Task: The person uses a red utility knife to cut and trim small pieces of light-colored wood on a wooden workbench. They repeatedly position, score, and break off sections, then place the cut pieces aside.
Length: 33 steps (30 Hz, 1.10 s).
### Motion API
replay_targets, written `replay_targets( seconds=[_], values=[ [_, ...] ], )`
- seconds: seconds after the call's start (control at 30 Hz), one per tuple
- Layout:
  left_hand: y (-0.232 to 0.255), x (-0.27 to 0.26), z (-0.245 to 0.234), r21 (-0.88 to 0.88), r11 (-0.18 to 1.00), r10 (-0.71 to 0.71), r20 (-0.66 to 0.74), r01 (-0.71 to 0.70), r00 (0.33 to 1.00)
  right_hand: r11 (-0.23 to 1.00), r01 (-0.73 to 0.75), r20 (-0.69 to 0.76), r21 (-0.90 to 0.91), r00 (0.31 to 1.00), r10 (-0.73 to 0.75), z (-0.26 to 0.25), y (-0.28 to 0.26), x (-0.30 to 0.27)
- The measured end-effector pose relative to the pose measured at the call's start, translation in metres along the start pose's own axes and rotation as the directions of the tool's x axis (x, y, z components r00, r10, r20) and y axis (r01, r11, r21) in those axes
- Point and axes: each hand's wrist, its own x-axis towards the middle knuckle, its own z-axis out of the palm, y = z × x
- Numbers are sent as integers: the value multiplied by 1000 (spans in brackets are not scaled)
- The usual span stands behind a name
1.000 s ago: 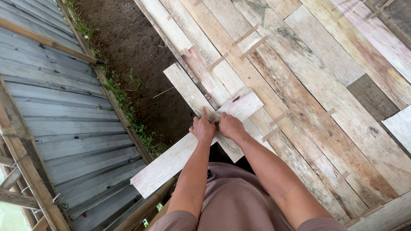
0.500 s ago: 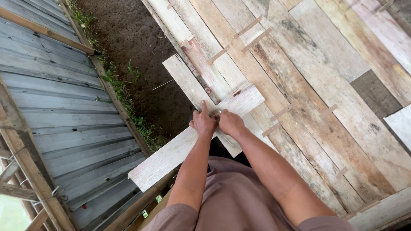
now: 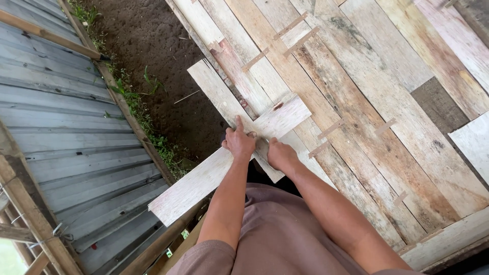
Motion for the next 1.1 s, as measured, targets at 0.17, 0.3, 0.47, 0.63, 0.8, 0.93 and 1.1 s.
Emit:
replay_targets(
  seconds=[0.17,0.3,0.47,0.63,0.8,0.93,1.1],
  values=[
    [-14,25,30,14,1000,13,-41,-13,999,999,-45,53,27,998,43,0,6,-13],
    [-18,23,29,11,1000,22,-32,-22,999,998,-68,39,6,997,68,23,22,-20],
    [-23,22,24,3,999,38,3,-38,999,992,-126,121,21,985,122,9,24,-33],
    [-16,17,-11,-40,995,95,59,-92,994,990,-106,184,91,979,88,-46,8,-50],
    [-4,0,-63,-22,982,186,42,-185,982,982,-144,203,119,972,118,-84,-19,-73],
    [11,15,-73,11,962,274,9,-274,962,863,-234,-143,448,934,327,-90,13,-44],
    [65,3,-115,-86,829,552,-30,-552,833,740,-131,-574,660,547,609,-128,65,-31]
  ],
)
